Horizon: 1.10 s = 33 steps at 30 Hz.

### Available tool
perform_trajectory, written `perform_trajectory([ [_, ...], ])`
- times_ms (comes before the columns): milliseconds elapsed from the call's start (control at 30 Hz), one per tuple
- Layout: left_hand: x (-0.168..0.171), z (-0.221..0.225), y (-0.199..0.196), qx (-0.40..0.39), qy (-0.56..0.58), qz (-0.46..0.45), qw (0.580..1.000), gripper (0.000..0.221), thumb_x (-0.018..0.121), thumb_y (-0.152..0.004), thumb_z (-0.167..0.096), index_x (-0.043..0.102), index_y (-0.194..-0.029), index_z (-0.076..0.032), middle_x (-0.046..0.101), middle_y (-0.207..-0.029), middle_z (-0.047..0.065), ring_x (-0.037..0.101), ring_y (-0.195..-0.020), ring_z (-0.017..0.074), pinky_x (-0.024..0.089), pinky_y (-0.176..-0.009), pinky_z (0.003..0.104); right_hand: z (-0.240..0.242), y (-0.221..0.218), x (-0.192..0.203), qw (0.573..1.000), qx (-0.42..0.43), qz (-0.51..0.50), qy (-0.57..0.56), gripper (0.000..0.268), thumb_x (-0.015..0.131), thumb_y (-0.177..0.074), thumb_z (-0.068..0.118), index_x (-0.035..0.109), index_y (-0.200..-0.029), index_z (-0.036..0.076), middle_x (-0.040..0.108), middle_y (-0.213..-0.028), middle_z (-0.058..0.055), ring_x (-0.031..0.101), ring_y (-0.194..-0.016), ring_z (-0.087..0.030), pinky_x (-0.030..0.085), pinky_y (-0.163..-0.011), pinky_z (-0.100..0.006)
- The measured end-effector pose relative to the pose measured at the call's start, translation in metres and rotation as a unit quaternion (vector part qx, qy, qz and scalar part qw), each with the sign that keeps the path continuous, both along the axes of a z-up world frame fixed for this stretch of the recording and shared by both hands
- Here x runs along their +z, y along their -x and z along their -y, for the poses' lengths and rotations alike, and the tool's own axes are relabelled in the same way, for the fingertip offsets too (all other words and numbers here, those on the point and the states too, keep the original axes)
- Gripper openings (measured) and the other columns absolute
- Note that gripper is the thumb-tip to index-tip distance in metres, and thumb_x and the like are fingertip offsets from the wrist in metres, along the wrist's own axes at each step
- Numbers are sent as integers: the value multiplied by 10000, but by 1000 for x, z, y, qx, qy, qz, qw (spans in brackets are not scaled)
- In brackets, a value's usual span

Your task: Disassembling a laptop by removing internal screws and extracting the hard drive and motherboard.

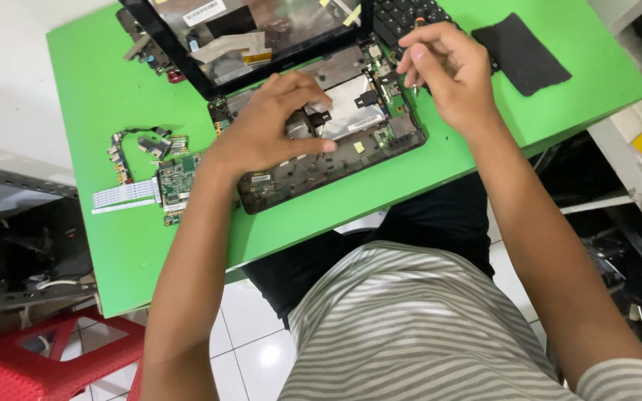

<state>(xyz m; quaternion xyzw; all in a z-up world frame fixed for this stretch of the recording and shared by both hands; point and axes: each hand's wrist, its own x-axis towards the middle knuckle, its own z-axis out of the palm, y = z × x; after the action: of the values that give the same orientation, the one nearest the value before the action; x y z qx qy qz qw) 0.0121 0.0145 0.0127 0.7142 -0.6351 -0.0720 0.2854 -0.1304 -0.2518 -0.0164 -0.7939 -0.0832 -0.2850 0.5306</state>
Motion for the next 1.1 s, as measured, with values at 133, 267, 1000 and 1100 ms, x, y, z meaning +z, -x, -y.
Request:
perform_trajectory([
  [133,12,-14,-10,-4,-34,-42,999,487,820,-879,-246,644,-1295,-62,654,-1357,161,574,-1257,344,409,-1065,512,2,0,-1,1000,4,8,-1,158,485,-1168,3,608,-1236,-70,659,-987,-179,633,-816,-212,541,-738,-295],
  [267,-1,-9,-15,3,47,16,999,274,899,-853,-158,782,-1091,-90,716,-1143,61,575,-1066,299,470,-884,440,3,-1,-2,1000,12,14,7,170,482,-1191,36,603,-1241,-72,652,-1001,-183,628,-834,-216,536,-755,-303],
  [1000,-26,-6,-24,-10,125,251,960,245,851,-972,-317,780,-1117,-133,623,-1135,32,539,-1020,268,456,-705,408,-39,-10,-15,891,46,139,429,51,841,-996,84,822,-1032,115,630,-1091,-87,539,-843,-257,458,-816,-411],
  [1100,-25,-5,-26,-20,137,254,957,226,858,-980,-326,784,-1101,-149,624,-1132,34,542,-1004,267,463,-700,402,-42,-7,-10,890,43,130,436,48,814,-1025,95,805,-998,133,618,-1050,-68,573,-909,-255,452,-806,-406],
])
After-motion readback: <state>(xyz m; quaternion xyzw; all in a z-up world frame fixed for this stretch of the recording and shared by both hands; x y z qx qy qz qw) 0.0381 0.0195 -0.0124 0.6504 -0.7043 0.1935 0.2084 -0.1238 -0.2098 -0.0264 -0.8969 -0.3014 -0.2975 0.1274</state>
